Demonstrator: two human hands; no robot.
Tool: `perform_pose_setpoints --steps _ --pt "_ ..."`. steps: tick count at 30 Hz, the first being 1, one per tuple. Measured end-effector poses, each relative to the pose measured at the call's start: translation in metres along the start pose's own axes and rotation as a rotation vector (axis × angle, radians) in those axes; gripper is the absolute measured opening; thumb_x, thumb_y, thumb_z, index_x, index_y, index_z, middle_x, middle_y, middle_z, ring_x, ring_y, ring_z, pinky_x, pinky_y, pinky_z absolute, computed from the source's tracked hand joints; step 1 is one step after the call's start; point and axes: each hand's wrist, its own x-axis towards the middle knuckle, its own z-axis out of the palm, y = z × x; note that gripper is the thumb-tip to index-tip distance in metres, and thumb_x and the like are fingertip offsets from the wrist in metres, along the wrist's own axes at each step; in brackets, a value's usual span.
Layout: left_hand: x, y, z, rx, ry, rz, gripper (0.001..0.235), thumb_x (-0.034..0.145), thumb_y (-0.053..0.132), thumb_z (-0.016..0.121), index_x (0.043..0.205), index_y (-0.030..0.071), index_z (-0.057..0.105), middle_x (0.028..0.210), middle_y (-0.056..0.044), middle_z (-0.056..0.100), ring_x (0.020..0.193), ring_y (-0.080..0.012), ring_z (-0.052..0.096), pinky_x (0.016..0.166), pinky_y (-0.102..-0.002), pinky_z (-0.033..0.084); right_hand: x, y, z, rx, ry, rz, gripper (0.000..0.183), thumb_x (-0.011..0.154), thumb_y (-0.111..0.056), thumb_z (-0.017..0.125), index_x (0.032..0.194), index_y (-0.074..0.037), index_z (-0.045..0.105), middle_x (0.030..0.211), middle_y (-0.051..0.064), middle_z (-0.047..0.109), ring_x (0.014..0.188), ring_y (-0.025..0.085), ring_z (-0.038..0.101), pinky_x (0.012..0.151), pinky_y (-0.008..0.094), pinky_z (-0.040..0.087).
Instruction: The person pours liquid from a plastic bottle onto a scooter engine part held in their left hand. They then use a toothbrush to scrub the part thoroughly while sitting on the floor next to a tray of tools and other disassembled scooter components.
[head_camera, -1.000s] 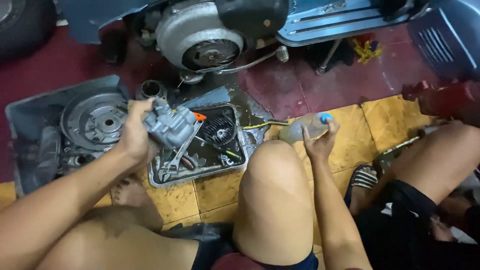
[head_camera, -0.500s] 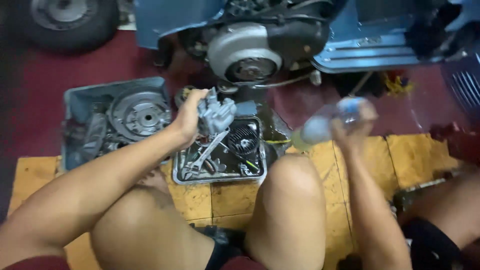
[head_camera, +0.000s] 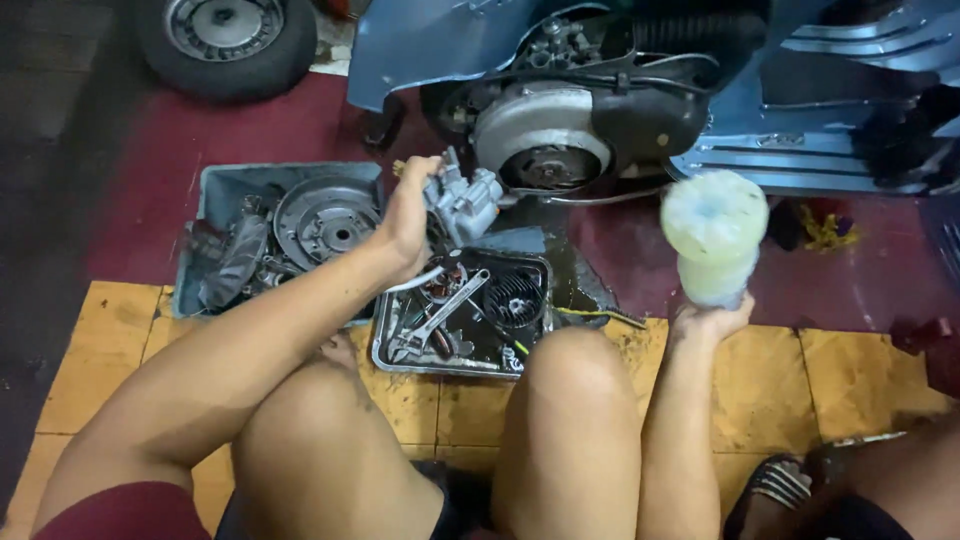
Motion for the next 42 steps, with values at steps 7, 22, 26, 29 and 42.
perform_pose_setpoints --steps 7,22,26,29,42 --pt "0.048 -0.041 -0.013 0.205 0.107 0.032 0.033 0.089 0.048 0.043 0.088 0.020 0.062 0.097 -0.004 0.071 0.093 -0.0183 0.059 0.097 -0.032 0.040 -0.031 -0.058 0.084 -0.130 -0.401 -0.285 0.047 0.097 0.003 0.063 0.133 -0.014 0.038 0.127 0.023 0.043 0.112 0.037 0.048 0.099 0.054 0.046" --pt "0.056 -0.057 -0.041 0.079 0.079 -0.106 0.055 0.079 0.056 0.068 0.106 0.008 0.066 0.103 -0.016 0.069 0.097 -0.0271 0.068 0.083 -0.046 0.060 -0.001 0.030 -0.009 -0.002 -0.196 0.408 0.027 0.086 -0.029 0.063 0.109 -0.015 0.060 0.103 0.008 0.067 0.094 0.023 0.067 0.084 0.039 0.059" --pt "0.015 -0.034 -0.021 0.370 0.119 -0.130 0.061 0.077 0.060 0.052 0.110 0.009 0.064 0.118 -0.014 0.064 0.113 -0.0259 0.056 0.100 -0.041 0.043 0.009 0.053 -0.040 -0.123 0.036 0.374 0.060 0.083 -0.021 0.071 0.136 -0.014 0.045 0.121 0.016 0.067 0.105 0.028 0.075 0.089 0.044 0.067" --pt "0.028 -0.034 -0.031 0.561 0.158 -0.083 0.042 0.081 0.057 0.043 0.089 0.018 0.055 0.101 -0.007 0.062 0.099 -0.0229 0.053 0.092 -0.037 0.037 -0.003 -0.014 0.060 -0.147 -0.338 0.085 0.055 0.093 -0.005 0.064 0.136 -0.019 0.034 0.129 0.010 0.046 0.113 0.026 0.057 0.098 0.049 0.059" --pt "0.028 -0.048 -0.053 0.493 0.170 -0.057 0.030 0.085 0.048 0.048 0.082 0.018 0.049 0.087 -0.004 0.057 0.088 -0.0198 0.051 0.086 -0.037 0.038 -0.024 0.026 0.015 0.113 -0.079 0.800 0.038 0.088 -0.037 0.056 0.106 -0.007 0.073 0.103 0.014 0.076 0.100 0.031 0.073 0.093 0.043 0.059"
